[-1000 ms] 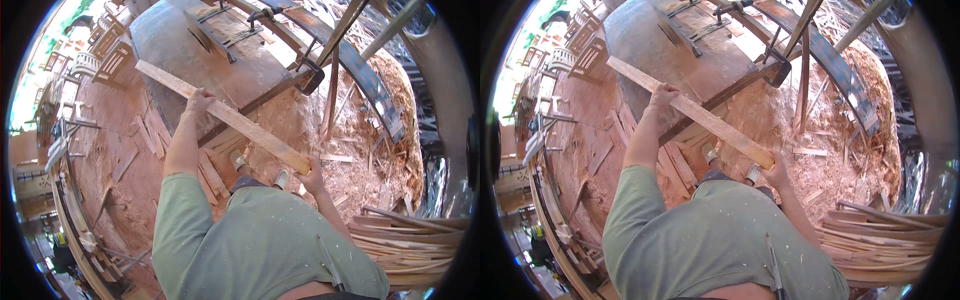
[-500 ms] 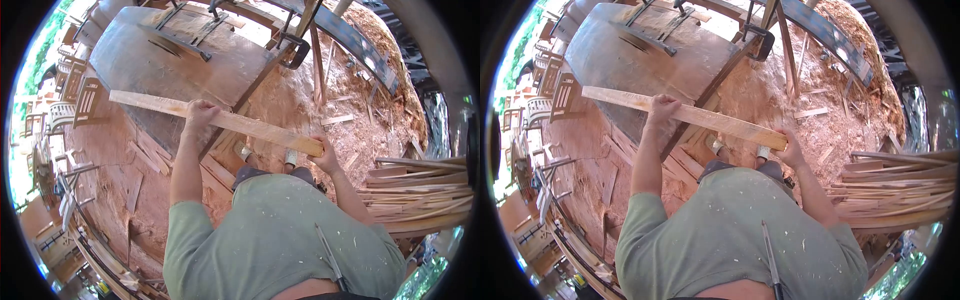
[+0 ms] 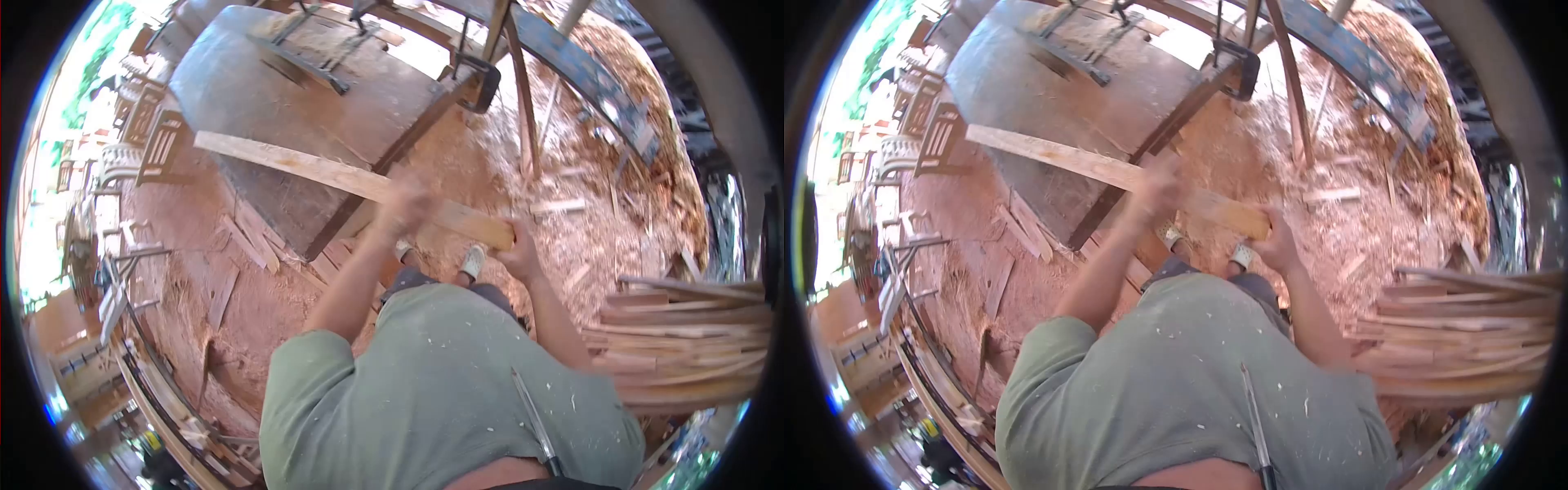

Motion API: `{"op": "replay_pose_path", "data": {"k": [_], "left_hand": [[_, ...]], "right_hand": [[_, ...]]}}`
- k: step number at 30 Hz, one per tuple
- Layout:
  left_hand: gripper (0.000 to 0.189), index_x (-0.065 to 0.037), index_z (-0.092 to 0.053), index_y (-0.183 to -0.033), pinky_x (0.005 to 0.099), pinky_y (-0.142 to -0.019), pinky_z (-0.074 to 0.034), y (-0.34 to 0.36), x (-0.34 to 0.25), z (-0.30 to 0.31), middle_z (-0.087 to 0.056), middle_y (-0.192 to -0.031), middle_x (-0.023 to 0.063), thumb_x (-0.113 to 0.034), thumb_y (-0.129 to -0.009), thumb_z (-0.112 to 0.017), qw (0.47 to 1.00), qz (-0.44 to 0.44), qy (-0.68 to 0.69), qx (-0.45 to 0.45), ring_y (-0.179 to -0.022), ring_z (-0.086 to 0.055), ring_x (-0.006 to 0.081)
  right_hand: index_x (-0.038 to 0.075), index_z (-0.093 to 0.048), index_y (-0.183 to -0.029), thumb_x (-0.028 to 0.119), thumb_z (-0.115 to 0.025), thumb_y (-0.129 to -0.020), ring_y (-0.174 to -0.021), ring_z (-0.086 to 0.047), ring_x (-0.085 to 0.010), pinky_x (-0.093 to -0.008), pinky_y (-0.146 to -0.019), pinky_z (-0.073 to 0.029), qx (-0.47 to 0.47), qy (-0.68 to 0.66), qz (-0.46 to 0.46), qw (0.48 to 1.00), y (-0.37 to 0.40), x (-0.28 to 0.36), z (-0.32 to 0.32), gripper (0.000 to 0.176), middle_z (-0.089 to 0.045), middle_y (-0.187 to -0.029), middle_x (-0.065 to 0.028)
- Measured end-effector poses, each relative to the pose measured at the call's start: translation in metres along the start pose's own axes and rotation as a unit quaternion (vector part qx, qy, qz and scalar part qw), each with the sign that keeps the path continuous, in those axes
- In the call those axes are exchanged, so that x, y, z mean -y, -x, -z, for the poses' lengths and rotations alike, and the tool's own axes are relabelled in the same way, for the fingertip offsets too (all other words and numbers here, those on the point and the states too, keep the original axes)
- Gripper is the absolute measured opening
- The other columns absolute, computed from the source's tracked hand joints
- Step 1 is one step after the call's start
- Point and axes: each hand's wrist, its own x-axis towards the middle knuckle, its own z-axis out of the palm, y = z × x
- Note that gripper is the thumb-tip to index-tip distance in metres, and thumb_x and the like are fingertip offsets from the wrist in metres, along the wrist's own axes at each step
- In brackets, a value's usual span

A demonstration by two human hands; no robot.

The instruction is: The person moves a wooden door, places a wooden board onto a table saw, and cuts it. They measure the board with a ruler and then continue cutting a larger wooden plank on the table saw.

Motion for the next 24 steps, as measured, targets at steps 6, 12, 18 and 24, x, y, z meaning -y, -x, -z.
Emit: {"op": "replay_pose_path", "data": {"k": [6,12,18,24], "left_hand": [[0.051,0.007,-0.070,-0.093,0.0450,-0.112,-0.029,0.023,-0.040,0.029,-0.047,-0.139,0.0259,-0.044,-0.087,-0.064,0.922,0.320,-0.133,-0.174,-0.133,-0.043,0.0346],[0.079,0.023,-0.056,-0.113,0.0426,-0.110,-0.031,0.042,0.018,0.011,-0.046,-0.132,0.0383,-0.053,-0.092,-0.061,0.647,0.481,0.351,-0.476,-0.128,-0.043,0.0438],[0.068,0.024,-0.051,-0.119,0.0454,-0.119,-0.019,0.022,-0.050,-0.082,-0.025,-0.148,0.0439,-0.039,-0.095,-0.061,0.827,0.405,0.088,-0.380,-0.140,-0.026,0.0527],[0.069,0.017,-0.050,-0.130,0.0497,-0.118,-0.018,0.002,-0.018,-0.035,-0.035,-0.149,0.0319,-0.040,-0.093,-0.060,0.867,0.421,0.062,-0.260,-0.141,-0.030,0.0438]], "right_hand": [[0.006,-0.055,-0.119,-0.005,-0.081,-0.063,-0.105,-0.058,-0.0174,-0.0324,-0.086,-0.052,-0.042,-0.072,-0.068,0.994,0.076,-0.019,0.091,0.063,-0.059,-0.111,-0.0060],[0.002,-0.053,-0.128,0.010,-0.070,-0.071,-0.111,-0.060,-0.0278,-0.0386,-0.094,-0.052,-0.181,-0.297,-0.139,0.927,0.196,-0.087,0.208,0.061,-0.061,-0.117,-0.0121],[0.001,-0.056,-0.132,0.050,-0.046,-0.092,-0.115,-0.062,-0.0362,-0.0491,-0.099,-0.051,-0.260,-0.485,-0.379,0.744,0.272,-0.102,0.219,0.064,-0.061,-0.130,-0.0202],[-0.003,-0.057,-0.127,0.051,-0.041,-0.095,-0.108,-0.066,-0.0362,-0.0506,-0.094,-0.054,-0.260,-0.363,-0.445,0.776,0.266,-0.077,0.154,0.065,-0.064,-0.124,-0.0205]]}}
